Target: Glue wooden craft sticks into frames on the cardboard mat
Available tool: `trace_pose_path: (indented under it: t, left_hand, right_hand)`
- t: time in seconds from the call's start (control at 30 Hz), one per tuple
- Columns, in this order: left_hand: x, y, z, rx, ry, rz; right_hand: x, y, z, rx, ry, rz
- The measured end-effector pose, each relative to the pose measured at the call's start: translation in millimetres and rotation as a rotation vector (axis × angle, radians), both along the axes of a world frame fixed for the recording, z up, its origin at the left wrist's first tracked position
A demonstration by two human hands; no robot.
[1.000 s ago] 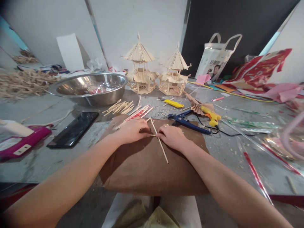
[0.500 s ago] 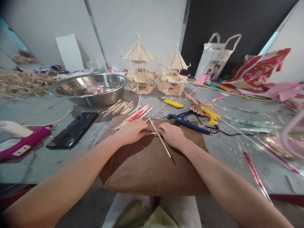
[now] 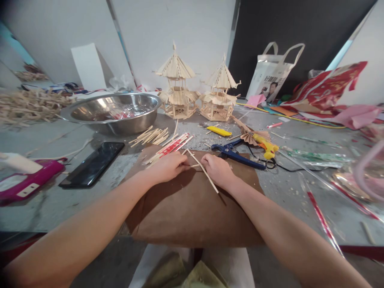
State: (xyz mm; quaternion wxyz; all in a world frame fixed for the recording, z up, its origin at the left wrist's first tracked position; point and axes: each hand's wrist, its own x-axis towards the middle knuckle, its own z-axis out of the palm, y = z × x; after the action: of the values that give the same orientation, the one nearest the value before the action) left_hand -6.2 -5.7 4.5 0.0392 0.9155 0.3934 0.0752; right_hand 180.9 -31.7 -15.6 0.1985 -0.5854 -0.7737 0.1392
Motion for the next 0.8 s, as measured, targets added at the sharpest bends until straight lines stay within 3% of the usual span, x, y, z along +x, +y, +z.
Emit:
trace_pose_path:
  t: [0.3, 0.43, 0.8]
  left_hand:
    - [3.2, -3.7, -3.6, 0.006, -0.138, -0.087]
    - [6.8, -7.1, -2.8, 0.063, -0.094, -0.107]
    - [8.2, -4.7, -4.8, 0.120, -0.104, -0.108]
  right_hand:
    - [-2.3, -5.2, 7.9, -0.004, 0.123, 0.092]
    - [-3.7, -7.6, 8.6, 0.008, 0.149, 0.164]
    - [-2.8, -5.3, 4.3, 0.023, 0.073, 0.091]
